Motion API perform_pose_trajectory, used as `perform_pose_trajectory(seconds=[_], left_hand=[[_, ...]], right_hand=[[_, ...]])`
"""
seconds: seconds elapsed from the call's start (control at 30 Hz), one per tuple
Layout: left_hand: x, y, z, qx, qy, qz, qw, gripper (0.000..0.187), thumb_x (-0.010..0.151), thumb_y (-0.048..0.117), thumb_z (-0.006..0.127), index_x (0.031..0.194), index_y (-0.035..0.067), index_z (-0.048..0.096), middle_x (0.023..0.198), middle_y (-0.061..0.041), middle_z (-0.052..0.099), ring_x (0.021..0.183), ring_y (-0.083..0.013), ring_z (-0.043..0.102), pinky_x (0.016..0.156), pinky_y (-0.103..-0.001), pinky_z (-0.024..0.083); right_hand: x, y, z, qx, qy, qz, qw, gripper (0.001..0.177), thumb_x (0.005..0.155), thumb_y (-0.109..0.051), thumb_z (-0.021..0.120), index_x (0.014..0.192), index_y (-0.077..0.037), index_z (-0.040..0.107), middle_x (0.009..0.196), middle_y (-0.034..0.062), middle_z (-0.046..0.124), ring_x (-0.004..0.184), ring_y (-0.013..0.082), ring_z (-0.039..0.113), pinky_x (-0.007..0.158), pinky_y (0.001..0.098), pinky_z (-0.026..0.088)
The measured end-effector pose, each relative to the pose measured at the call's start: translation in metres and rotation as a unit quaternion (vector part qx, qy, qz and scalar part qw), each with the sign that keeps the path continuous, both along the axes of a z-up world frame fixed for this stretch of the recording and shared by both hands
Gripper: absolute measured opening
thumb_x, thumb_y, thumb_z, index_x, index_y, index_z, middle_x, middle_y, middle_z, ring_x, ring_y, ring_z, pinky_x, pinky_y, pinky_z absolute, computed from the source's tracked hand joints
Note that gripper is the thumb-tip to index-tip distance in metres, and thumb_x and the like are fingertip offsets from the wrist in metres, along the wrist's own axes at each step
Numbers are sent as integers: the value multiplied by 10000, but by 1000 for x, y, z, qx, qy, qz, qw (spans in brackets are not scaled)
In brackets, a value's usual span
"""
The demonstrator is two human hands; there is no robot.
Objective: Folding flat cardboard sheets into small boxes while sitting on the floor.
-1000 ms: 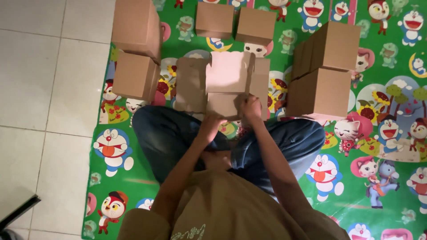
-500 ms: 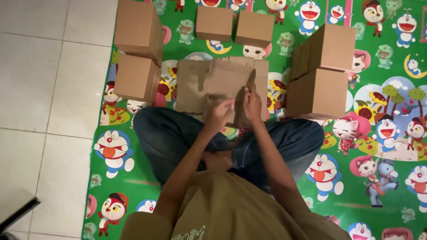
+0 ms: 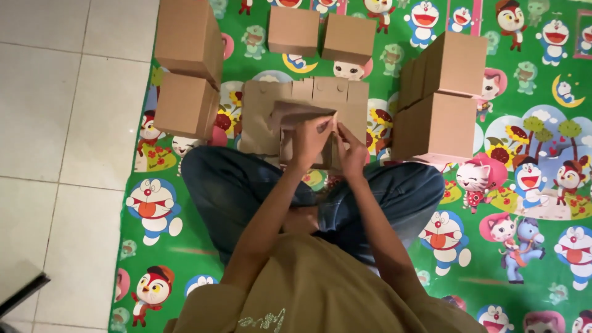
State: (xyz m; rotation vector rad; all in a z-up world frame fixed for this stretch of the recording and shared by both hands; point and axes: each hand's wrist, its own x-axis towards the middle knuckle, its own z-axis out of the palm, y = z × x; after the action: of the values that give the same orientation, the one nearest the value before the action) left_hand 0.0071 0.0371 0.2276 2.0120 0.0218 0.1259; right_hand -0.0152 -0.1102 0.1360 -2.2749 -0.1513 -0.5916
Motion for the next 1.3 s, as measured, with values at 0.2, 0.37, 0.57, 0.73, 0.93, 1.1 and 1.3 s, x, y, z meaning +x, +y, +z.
perform_pose_trajectory(seconds=[0.2,0.37,0.57,0.73,0.93,1.1,1.3], left_hand=[[7,18,-11,-49,-80,36,995,192,948,243,755,1053,91,809,909,-131,783,851,-266,775,741,-351,617],[5,27,2,1,-130,53,990,139,884,96,786,1019,109,819,899,-125,788,843,-297,771,749,-369,618],[-10,5,-48,-85,-98,61,990,116,864,122,828,978,135,833,879,-128,780,854,-273,767,762,-337,603],[-10,0,-63,-221,-45,31,974,122,946,159,777,1018,67,812,905,-163,783,889,-253,766,805,-357,609],[-7,-2,-70,-276,-26,30,960,170,878,97,841,1017,11,794,895,-178,780,838,-226,762,788,-341,616],[-3,1,-81,-302,-24,9,953,159,852,55,856,981,-8,789,857,-173,772,805,-211,753,764,-325,617],[1,0,-88,-318,-10,-24,948,159,830,64,874,938,-14,789,839,-165,774,815,-179,746,757,-309,613]], right_hand=[[8,-2,22,85,81,-46,992,146,888,-212,840,1004,-289,799,836,-28,791,823,177,770,786,311,598],[24,-9,21,276,147,-14,950,120,905,-187,854,1006,-139,811,948,68,791,928,192,759,843,327,600],[17,11,39,335,176,-22,925,141,919,-175,840,1034,-101,806,960,96,769,922,149,680,868,368,582],[19,5,27,321,180,-19,930,160,950,-213,822,1064,-101,807,991,106,771,977,180,694,889,396,575],[17,0,25,286,183,9,940,159,958,-179,802,1085,-84,799,1023,132,769,1031,235,707,909,427,571],[19,-7,28,228,154,38,961,144,924,-121,828,1056,-68,809,957,138,777,972,274,737,872,421,590],[22,-14,25,196,124,66,971,109,919,-101,829,1025,-76,817,938,128,777,965,287,746,858,429,598]])
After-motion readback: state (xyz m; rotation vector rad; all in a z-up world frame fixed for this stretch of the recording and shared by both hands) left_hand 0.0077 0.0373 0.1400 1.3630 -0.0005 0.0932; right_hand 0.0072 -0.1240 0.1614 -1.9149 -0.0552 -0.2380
